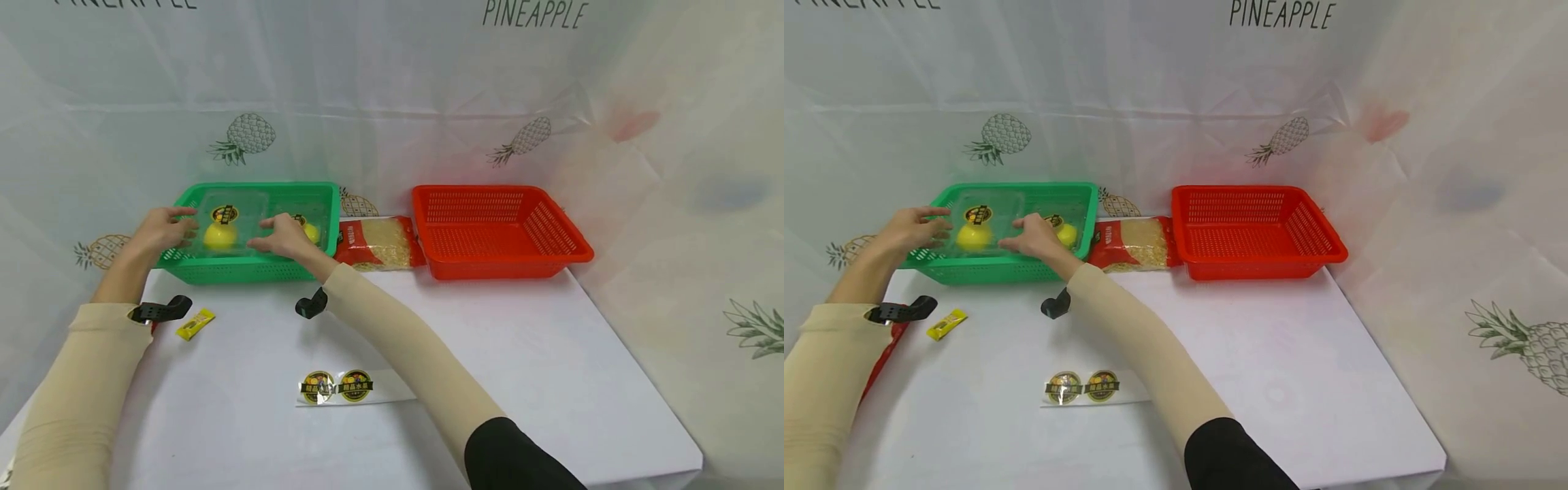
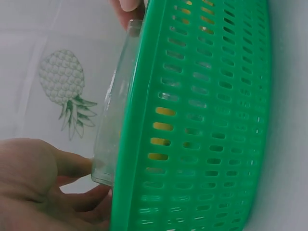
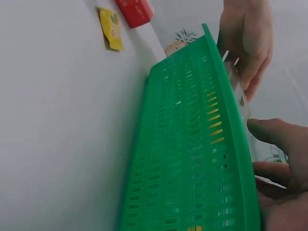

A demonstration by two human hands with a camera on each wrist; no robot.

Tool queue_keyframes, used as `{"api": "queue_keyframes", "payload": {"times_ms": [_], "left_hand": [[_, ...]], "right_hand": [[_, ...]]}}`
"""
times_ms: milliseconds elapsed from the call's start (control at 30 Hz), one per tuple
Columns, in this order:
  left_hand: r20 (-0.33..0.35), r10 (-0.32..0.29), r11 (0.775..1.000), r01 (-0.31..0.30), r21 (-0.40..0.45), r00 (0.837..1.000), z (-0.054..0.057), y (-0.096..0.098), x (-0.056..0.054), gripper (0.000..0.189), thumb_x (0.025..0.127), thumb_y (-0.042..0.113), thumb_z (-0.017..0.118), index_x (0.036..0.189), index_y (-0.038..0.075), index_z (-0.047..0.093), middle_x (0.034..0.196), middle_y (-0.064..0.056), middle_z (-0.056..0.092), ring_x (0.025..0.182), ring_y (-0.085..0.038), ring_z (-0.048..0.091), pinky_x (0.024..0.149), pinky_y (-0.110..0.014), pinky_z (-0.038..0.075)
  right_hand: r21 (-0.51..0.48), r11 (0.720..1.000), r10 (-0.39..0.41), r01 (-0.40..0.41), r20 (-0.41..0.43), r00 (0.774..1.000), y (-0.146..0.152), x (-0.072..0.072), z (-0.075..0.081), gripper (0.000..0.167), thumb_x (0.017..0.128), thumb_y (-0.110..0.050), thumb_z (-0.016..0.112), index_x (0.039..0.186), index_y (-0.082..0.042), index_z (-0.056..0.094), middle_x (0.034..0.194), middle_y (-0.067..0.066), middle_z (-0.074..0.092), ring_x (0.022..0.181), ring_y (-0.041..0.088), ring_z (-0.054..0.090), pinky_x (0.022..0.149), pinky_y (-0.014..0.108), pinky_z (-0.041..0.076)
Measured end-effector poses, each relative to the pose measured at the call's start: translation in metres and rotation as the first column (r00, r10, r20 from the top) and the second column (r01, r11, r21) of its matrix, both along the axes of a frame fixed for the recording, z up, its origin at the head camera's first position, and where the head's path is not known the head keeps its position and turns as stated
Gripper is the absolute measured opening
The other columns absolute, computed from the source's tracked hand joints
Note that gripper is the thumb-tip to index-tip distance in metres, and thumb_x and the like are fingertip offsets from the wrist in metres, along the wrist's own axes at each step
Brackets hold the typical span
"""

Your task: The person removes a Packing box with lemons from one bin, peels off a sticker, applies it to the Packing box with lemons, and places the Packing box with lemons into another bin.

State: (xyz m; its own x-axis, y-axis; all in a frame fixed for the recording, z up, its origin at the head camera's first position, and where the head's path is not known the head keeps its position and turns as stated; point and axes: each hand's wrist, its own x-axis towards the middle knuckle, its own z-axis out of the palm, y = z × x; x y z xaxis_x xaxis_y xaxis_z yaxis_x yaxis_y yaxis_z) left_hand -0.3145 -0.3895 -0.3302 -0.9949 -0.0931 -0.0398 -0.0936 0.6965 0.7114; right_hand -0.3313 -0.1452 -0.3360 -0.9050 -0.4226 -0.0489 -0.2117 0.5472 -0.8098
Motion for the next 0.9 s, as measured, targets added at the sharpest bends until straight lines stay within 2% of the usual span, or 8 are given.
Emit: {"api": "queue_keyframes", "payload": {"times_ms": [100, 200, 300, 333, 500, 600, 733, 900], "left_hand": [[0.029, -0.012, 1.000, 0.013, -0.020, 1.000, 0.0005, 0.0016, 0.0012, 0.054, 0.106, 0.021, 0.033, 0.151, -0.007, 0.024, 0.138, -0.041, 0.042, 0.116, -0.044, 0.055, 0.083, -0.035, 0.057], [0.052, -0.038, 0.999, 0.039, -0.028, 0.998, -0.0012, 0.0016, -0.0004, 0.055, 0.105, 0.019, 0.035, 0.150, -0.009, 0.023, 0.137, -0.043, 0.041, 0.102, -0.037, 0.063, 0.084, -0.037, 0.057], [0.080, -0.057, 0.998, 0.059, -0.023, 0.995, -0.0027, 0.0009, -0.0043, 0.056, 0.104, 0.017, 0.038, 0.150, -0.011, 0.022, 0.137, -0.043, 0.040, 0.089, -0.023, 0.065, 0.074, -0.028, 0.058], [0.092, -0.063, 0.998, 0.065, -0.019, 0.994, -0.0029, 0.0006, -0.0051, 0.057, 0.104, 0.017, 0.039, 0.150, -0.011, 0.021, 0.137, -0.044, 0.040, 0.089, -0.022, 0.065, 0.072, -0.027, 0.058], [0.167, -0.095, 0.995, 0.096, -0.001, 0.981, -0.0039, -0.0016, -0.0067, 0.060, 0.105, 0.017, 0.038, 0.152, -0.009, 0.012, 0.143, -0.044, 0.032, 0.124, -0.051, 0.046, 0.079, -0.031, 0.058], [0.185, -0.098, 0.995, 0.099, 0.005, 0.978, -0.0052, -0.0028, -0.0077, 0.061, 0.105, 0.017, 0.037, 0.152, -0.009, 0.010, 0.144, -0.044, 0.030, 0.129, -0.053, 0.040, 0.079, -0.032, 0.058], [0.180, -0.082, 0.996, 0.085, -0.004, 0.980, -0.0069, -0.0037, -0.0079, 0.060, 0.103, 0.013, 0.039, 0.152, -0.010, 0.012, 0.139, -0.043, 0.035, 0.109, -0.044, 0.055, 0.069, -0.028, 0.055], [0.195, -0.087, 0.994, 0.098, -0.048, 0.977, -0.0088, -0.0027, -0.0072, 0.061, 0.103, 0.013, 0.038, 0.151, -0.012, 0.011, 0.126, -0.037, 0.039, 0.086, -0.027, 0.055, 0.068, -0.031, 0.052]], "right_hand": [[0.049, 0.999, -0.007, 0.007, -0.007, 1.000, -0.0023, 0.0000, 0.0006, 0.055, 0.087, -0.038, 0.074, 0.137, -0.023, 0.058, 0.131, -0.005, 0.065, 0.065, 0.005, 0.060, 0.075, 0.021, 0.051], [0.082, 0.997, -0.012, 0.013, -0.013, 1.000, -0.0026, 0.0006, 0.0009, 0.055, 0.087, -0.040, 0.074, 0.136, -0.023, 0.059, 0.142, -0.008, 0.056, 0.096, 0.006, 0.065, 0.085, 0.022, 0.053], [0.113, 0.993, -0.010, 0.012, -0.023, 1.000, -0.0021, 0.0010, 0.0020, 0.054, 0.088, -0.041, 0.072, 0.136, -0.021, 0.059, 0.143, -0.009, 0.055, 0.132, 0.009, 0.051, 0.097, 0.025, 0.051], [0.123, 0.992, -0.006, 0.009, -0.024, 1.000, -0.0023, 0.0002, 0.0022, 0.054, 0.088, -0.041, 0.072, 0.136, -0.021, 0.059, 0.143, -0.009, 0.056, 0.131, 0.009, 0.052, 0.096, 0.024, 0.051], [0.168, 0.986, 0.001, 0.005, -0.035, 0.999, -0.0049, -0.0005, 0.0032, 0.053, 0.089, -0.045, 0.070, 0.136, -0.021, 0.060, 0.141, -0.009, 0.057, 0.124, 0.009, 0.057, 0.092, 0.023, 0.052], [0.170, 0.985, 0.010, -0.005, -0.027, 1.000, -0.0062, 0.0007, 0.0030, 0.054, 0.089, -0.045, 0.069, 0.136, -0.020, 0.059, 0.142, -0.010, 0.056, 0.124, 0.009, 0.057, 0.092, 0.023, 0.052], [0.158, 0.987, 0.016, -0.013, -0.019, 1.000, -0.0064, 0.0034, 0.0028, 0.056, 0.089, -0.045, 0.070, 0.138, -0.020, 0.058, 0.143, -0.010, 0.055, 0.129, 0.009, 0.053, 0.096, 0.025, 0.051], [0.130, 0.991, 0.018, -0.018, 0.002, 1.000, -0.0044, 0.0043, 0.0018, 0.056, 0.090, -0.044, 0.069, 0.139, -0.020, 0.057, 0.141, -0.008, 0.058, 0.107, 0.008, 0.067, 0.094, 0.025, 0.053]]}}
